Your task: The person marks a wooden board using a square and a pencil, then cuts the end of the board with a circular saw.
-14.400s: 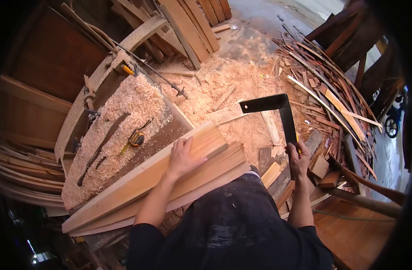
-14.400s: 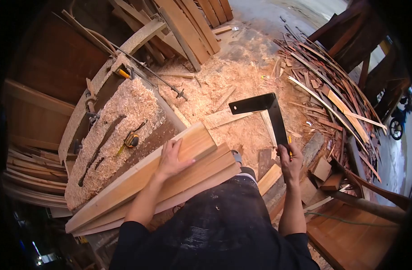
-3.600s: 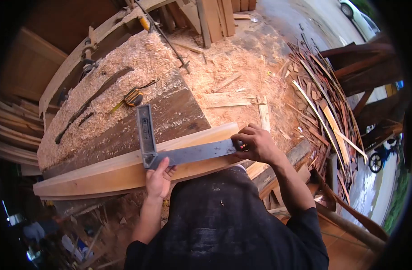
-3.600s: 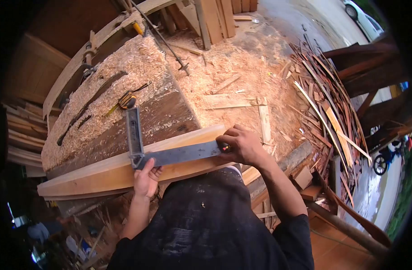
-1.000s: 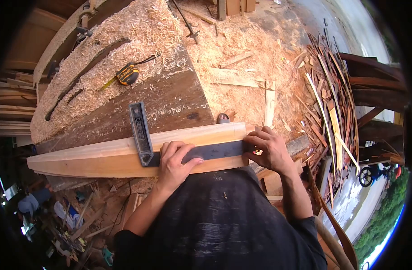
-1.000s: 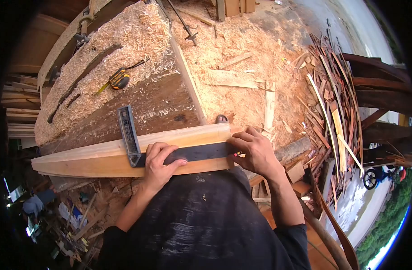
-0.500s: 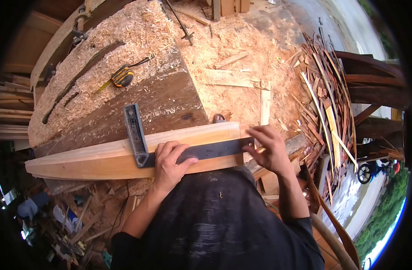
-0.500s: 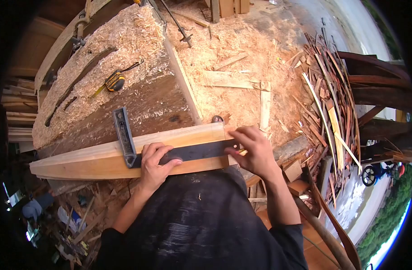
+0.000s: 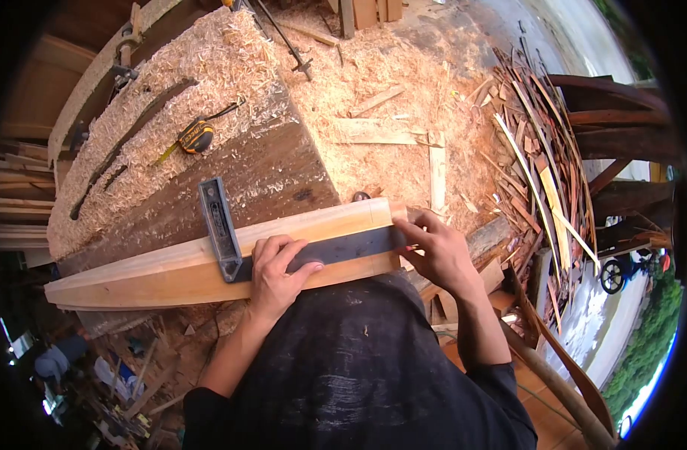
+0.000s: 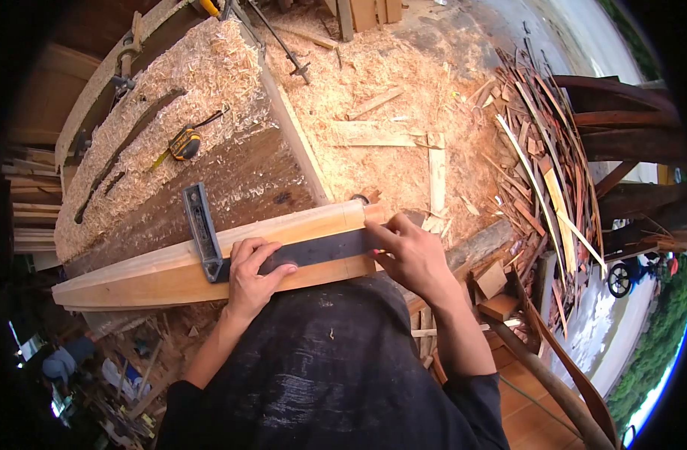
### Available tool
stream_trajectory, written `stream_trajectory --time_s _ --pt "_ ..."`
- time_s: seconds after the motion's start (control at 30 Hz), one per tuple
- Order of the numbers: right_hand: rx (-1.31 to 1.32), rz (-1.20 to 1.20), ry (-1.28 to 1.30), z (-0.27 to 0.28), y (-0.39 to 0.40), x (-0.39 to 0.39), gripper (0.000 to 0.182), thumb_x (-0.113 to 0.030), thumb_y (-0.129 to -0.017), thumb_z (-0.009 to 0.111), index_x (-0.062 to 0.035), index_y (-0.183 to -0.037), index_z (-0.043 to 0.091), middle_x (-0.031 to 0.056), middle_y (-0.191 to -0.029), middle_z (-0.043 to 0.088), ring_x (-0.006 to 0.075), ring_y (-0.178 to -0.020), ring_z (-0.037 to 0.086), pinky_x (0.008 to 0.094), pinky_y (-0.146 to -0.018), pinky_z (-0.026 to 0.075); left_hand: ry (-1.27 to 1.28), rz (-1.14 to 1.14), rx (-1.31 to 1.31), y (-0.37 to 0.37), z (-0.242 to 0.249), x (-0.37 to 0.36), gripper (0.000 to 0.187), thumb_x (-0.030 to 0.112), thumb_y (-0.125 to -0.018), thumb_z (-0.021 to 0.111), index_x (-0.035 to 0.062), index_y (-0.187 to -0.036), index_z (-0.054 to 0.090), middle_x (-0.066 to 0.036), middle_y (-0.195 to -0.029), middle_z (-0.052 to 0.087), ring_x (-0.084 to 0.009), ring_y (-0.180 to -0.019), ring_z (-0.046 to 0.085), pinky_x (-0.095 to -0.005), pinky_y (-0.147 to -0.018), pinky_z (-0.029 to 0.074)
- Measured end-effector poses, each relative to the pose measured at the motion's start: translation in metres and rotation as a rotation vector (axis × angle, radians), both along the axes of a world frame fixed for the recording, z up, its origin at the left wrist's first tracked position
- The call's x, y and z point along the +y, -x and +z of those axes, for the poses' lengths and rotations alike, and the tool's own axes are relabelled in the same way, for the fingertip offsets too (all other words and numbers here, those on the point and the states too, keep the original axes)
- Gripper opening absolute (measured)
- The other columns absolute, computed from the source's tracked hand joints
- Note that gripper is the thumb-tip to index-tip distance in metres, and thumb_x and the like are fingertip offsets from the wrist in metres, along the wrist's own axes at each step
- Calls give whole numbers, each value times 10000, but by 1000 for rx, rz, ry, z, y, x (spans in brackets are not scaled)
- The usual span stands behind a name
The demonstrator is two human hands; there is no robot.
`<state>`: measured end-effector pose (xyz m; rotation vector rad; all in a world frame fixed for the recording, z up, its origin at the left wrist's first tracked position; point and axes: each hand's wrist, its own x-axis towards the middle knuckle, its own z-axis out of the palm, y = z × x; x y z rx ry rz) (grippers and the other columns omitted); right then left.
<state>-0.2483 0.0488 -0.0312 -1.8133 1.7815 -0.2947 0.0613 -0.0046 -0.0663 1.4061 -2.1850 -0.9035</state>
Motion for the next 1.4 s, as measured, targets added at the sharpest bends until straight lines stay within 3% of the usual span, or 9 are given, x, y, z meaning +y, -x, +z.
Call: stream_trajectory --time_s 0.03,0.13,0.43,0.6,0.73,0.83,0.9,1.0,1.4 --pt "15 58 -27 -8 1 -3 418 -248 -849 792 -217 -1251 682 89 -1052 643 303 -882 702 430 -715 571 4 -4 3 0 0 0 465 204 -676 936 19 -1063 758 -100 -1044 654 -294 -1000 597 -404 -885 496" --pt "-11 83 -59 -8 3 -9 389 -251 -847 789 -207 -1219 685 97 -1063 643 302 -904 701 436 -723 573 15 -8 8 -1 -1 -1 471 207 -675 938 21 -1068 758 -99 -1053 658 -294 -1012 597 -403 -893 498" --pt "-35 121 13 -8 3 -14 415 -179 -759 851 -173 -1152 717 71 -983 665 287 -830 710 403 -692 578 -6 -3 14 0 0 0 430 238 -724 907 32 -1070 758 -91 -1052 670 -305 -1029 591 -422 -925 471" --pt "1 145 -15 -6 2 -17 406 -180 -759 848 -165 -1143 717 72 -998 673 287 -841 716 412 -682 573 78 -83 -71 6 16 -3 409 187 -764 866 1 -1102 730 -103 -1082 665 -314 -1030 596 -428 -918 481" --pt "26 151 -28 -6 2 -18 408 -178 -753 849 -167 -1139 719 75 -1005 678 288 -836 718 414 -680 574 -17 -197 -70 13 23 -10 395 125 -814 797 -9 -1168 687 -126 -1109 660 -326 -1059 595 -430 -919 505" --pt "-14 153 18 -7 3 -18 248 -256 -840 778 -185 -1056 675 52 -956 641 299 -813 704 432 -642 563 -25 -315 -102 18 29 -18 382 89 -838 753 -14 -1191 651 -135 -1120 646 -335 -1065 595 -434 -917 517" --pt "8 155 1 -5 2 -19 249 -258 -843 777 -185 -1058 676 53 -957 640 298 -814 704 433 -643 562 -44 -366 -112 21 30 -21 363 70 -848 729 -20 -1186 630 -138 -1113 634 -340 -1054 598 -439 -911 518" --pt "10 153 -1 -5 2 -19 247 -258 -846 777 -180 -1056 674 55 -958 640 298 -816 704 434 -646 562 -60 -397 -120 23 32 -25 322 56 -837 726 -23 -1129 616 -142 -1061 608 -349 -1012 595 -453 -882 517" --pt "-16 161 -26 -5 3 -21 219 -229 -850 762 -150 -1029 662 64 -962 646 304 -819 706 446 -661 557 -98 -423 -178 24 31 -31 405 62 -790 790 3 -1156 626 -138 -1034 600 -356 -997 604 -449 -859 520"
